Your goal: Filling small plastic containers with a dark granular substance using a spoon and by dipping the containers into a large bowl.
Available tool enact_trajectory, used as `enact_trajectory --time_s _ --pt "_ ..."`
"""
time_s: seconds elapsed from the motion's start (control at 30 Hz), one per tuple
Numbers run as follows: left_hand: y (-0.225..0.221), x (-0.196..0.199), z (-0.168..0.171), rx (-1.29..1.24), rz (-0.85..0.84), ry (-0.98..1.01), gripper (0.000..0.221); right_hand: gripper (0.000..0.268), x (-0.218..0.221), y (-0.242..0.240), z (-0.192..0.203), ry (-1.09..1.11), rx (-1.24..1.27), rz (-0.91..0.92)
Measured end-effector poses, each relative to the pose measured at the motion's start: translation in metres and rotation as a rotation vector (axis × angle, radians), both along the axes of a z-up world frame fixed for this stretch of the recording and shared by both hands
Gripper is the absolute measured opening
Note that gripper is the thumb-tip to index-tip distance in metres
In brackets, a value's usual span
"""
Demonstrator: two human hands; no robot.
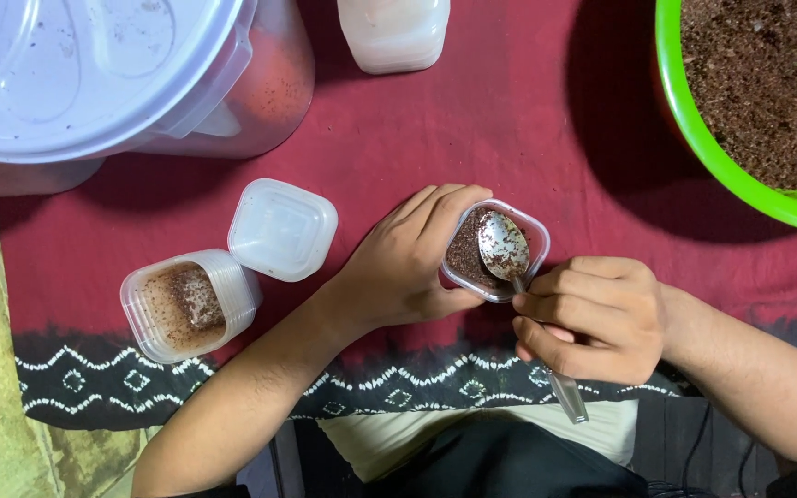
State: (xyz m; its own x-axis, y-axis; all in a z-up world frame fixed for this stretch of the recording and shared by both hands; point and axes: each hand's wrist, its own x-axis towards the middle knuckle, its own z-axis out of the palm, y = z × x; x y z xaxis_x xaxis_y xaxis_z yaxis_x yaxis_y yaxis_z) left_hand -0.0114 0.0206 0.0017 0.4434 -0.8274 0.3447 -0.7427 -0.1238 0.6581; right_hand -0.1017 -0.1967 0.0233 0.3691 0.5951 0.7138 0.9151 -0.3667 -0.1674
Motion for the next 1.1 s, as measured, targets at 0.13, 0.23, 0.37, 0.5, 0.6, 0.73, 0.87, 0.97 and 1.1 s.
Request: enact_trajectory --time_s 0.13,0.23,0.37,0.5,0.6,0.73,0.87,0.97,1.1 --pt "-0.001 -0.001 0.001 0.002 0.003 -0.022 0.072 0.017 -0.002 -0.001 0.000 -0.026 0.039 0.044" --pt "-0.001 -0.002 0.001 -0.003 0.016 -0.017 0.068 0.020 -0.003 0.000 -0.002 -0.023 0.058 0.083" --pt "-0.003 -0.003 0.002 0.025 0.032 -0.066 0.071 0.018 0.000 0.003 -0.001 -0.029 0.042 0.043" --pt "-0.005 -0.004 -0.002 -0.081 0.063 -0.031 0.070 0.038 -0.007 0.004 -0.021 -0.025 0.171 0.053" --pt "-0.006 -0.006 0.000 -0.090 0.072 -0.056 0.072 0.018 -0.009 0.003 -0.015 0.019 0.196 0.105" --pt "-0.005 -0.006 -0.007 -0.070 0.095 -0.083 0.074 0.015 -0.015 0.006 -0.019 0.068 0.226 0.117" --pt "-0.007 -0.007 -0.004 -0.082 0.095 -0.086 0.070 0.015 -0.011 0.007 -0.019 0.009 0.195 0.077" --pt "-0.007 -0.008 -0.006 -0.085 0.109 -0.097 0.069 0.016 -0.010 0.007 -0.020 -0.020 0.175 0.063" --pt "-0.007 -0.009 -0.001 -0.077 0.113 -0.121 0.068 0.012 -0.016 0.005 -0.016 0.078 0.216 0.106"
